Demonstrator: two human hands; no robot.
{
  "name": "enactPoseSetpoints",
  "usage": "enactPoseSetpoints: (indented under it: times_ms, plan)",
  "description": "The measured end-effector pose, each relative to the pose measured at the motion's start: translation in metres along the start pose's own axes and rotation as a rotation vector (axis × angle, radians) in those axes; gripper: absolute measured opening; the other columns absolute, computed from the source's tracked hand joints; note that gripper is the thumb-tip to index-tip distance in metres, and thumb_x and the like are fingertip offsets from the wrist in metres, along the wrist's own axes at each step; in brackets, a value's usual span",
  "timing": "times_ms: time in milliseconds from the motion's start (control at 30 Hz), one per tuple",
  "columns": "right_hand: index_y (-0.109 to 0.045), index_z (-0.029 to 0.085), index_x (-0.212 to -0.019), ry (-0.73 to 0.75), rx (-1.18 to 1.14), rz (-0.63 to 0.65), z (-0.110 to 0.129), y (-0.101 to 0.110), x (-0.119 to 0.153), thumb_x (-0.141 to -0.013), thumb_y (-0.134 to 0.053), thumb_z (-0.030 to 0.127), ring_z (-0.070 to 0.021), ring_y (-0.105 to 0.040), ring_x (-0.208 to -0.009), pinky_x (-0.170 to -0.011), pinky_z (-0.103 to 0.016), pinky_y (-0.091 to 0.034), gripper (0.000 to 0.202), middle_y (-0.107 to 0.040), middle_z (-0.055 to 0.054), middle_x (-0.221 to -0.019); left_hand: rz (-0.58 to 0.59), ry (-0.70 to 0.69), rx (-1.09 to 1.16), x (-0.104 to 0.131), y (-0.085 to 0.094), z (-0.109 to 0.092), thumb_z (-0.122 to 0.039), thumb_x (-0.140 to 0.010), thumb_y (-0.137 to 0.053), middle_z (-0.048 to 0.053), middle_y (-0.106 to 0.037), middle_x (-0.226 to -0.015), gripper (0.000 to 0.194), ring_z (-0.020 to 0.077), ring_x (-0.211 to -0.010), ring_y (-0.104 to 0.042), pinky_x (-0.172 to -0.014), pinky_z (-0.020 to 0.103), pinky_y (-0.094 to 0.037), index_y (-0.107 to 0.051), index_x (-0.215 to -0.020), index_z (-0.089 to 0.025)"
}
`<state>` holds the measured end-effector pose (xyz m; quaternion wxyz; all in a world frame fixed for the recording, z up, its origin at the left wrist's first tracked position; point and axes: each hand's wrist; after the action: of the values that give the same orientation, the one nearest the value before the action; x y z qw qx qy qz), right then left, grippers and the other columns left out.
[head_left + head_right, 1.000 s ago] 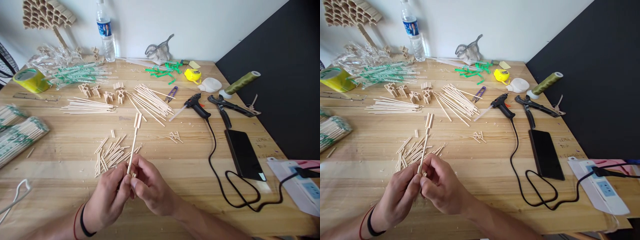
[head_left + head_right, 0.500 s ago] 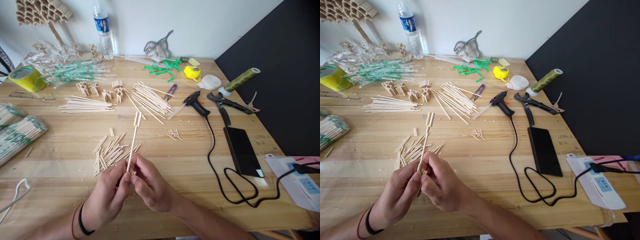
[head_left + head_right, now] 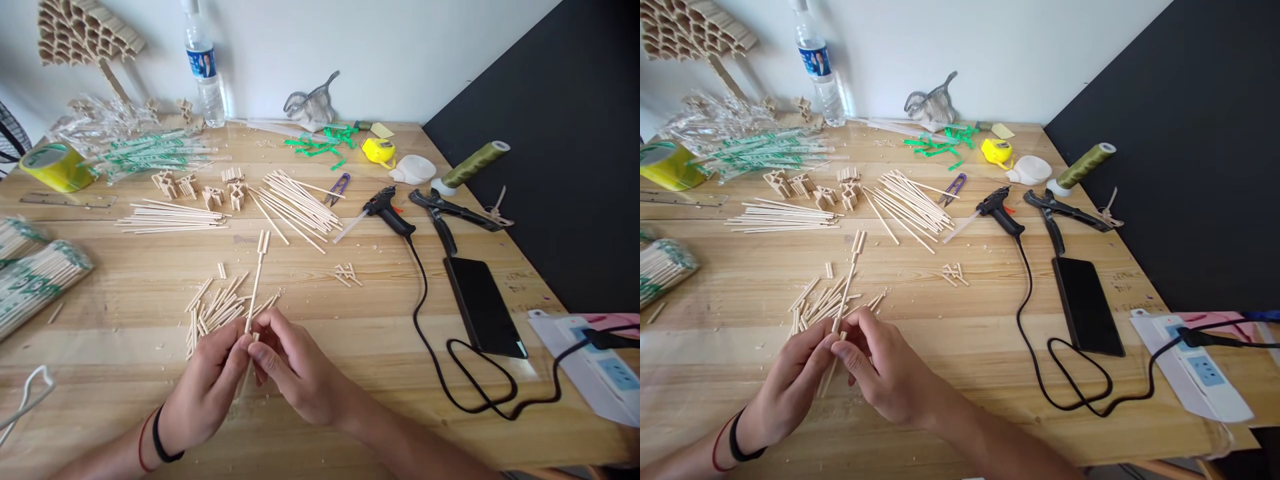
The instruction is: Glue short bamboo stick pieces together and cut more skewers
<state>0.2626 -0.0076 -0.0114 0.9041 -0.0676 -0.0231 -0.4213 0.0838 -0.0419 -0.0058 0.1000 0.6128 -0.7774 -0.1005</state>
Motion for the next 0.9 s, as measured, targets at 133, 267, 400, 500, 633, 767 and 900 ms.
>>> enactPoseSetpoints:
  times_ms: [133,267,400,500,633,767,900]
  plan:
    - [-0.048,0.022,-0.099,-0.005,0.045,0.016,0.004,0.003,0.001,-0.111,-0.042,0.041,-0.0141,-0.056,-0.063,-0.062,-0.027,-0.045,0.023,-0.055,0.003,-0.073,0.043,-0.037,-0.028,-0.002,0.001,-0.006,-0.031,-0.113,-0.043,-0.001,-0.062,-0.074,0.036,0.013,-0.064,-0.056,-0.062,0.023,-0.045,-0.059,-0.083,-0.021]
    - [-0.045,0.023,-0.093,0.035,0.021,0.005,0.003,0.001,0.002,-0.108,-0.043,0.037,-0.0135,-0.053,-0.06,-0.058,-0.026,-0.042,0.02,-0.053,0.004,-0.071,0.053,-0.065,-0.073,0.0,-0.001,-0.006,-0.028,-0.112,-0.042,-0.002,-0.059,-0.073,0.036,0.0117,-0.063,-0.052,-0.06,0.022,-0.043,-0.055,-0.079,-0.021]
    - [-0.04,0.024,-0.086,0.086,0.088,-0.083,0.003,-0.004,0.001,-0.102,-0.046,0.03,-0.0122,-0.042,-0.059,-0.056,-0.025,-0.035,0.018,-0.044,0.007,-0.068,0.032,-0.045,-0.118,0.003,-0.004,-0.002,-0.03,-0.112,-0.044,-0.003,-0.055,-0.073,0.035,0.0115,-0.063,-0.05,-0.059,0.021,-0.043,-0.051,-0.079,-0.021]
    - [-0.038,0.025,-0.082,0.112,0.18,-0.122,0.006,-0.005,-0.003,-0.1,-0.045,0.025,-0.012,-0.039,-0.06,-0.058,-0.025,-0.033,0.019,-0.042,0.007,-0.068,0.016,-0.027,-0.147,0.003,-0.005,0.0,-0.032,-0.111,-0.044,-0.004,-0.053,-0.072,0.035,0.0115,-0.062,-0.048,-0.058,0.021,-0.042,-0.05,-0.078,-0.021]
    - [-0.037,0.025,-0.08,0.112,0.251,-0.104,0.008,-0.004,-0.007,-0.1,-0.04,0.023,-0.0117,-0.04,-0.057,-0.057,-0.025,-0.032,0.02,-0.045,0.007,-0.067,-0.015,0.006,-0.168,-0.002,-0.004,0.001,-0.034,-0.111,-0.044,-0.004,-0.049,-0.067,0.038,0.0115,-0.058,-0.043,-0.053,0.022,-0.038,-0.047,-0.075,-0.022]
    - [-0.035,0.025,-0.077,0.105,0.301,-0.124,0.011,-0.003,-0.009,-0.098,-0.041,0.022,-0.0118,-0.038,-0.055,-0.055,-0.025,-0.029,0.022,-0.041,0.007,-0.063,-0.035,-0.007,-0.194,-0.005,-0.003,-0.003,-0.033,-0.11,-0.045,-0.004,-0.048,-0.066,0.038,0.0115,-0.057,-0.043,-0.052,0.022,-0.037,-0.047,-0.073,-0.022]
    - [-0.034,0.026,-0.076,0.152,0.312,-0.125,0.015,-0.002,-0.008,-0.096,-0.041,0.022,-0.012,-0.039,-0.055,-0.055,-0.026,-0.031,0.022,-0.041,0.006,-0.063,-0.057,-0.047,-0.205,-0.003,-0.001,-0.01,-0.033,-0.108,-0.048,-0.004,-0.048,-0.064,0.039,0.0113,-0.055,-0.042,-0.051,0.022,-0.036,-0.047,-0.071,-0.021]
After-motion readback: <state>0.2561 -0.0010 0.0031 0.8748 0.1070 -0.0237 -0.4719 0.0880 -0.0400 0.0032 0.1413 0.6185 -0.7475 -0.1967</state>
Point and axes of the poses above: each hand's wrist, its own x-axis away from the middle knuckle, its own y-axis out of the back of the hand, z = x × y
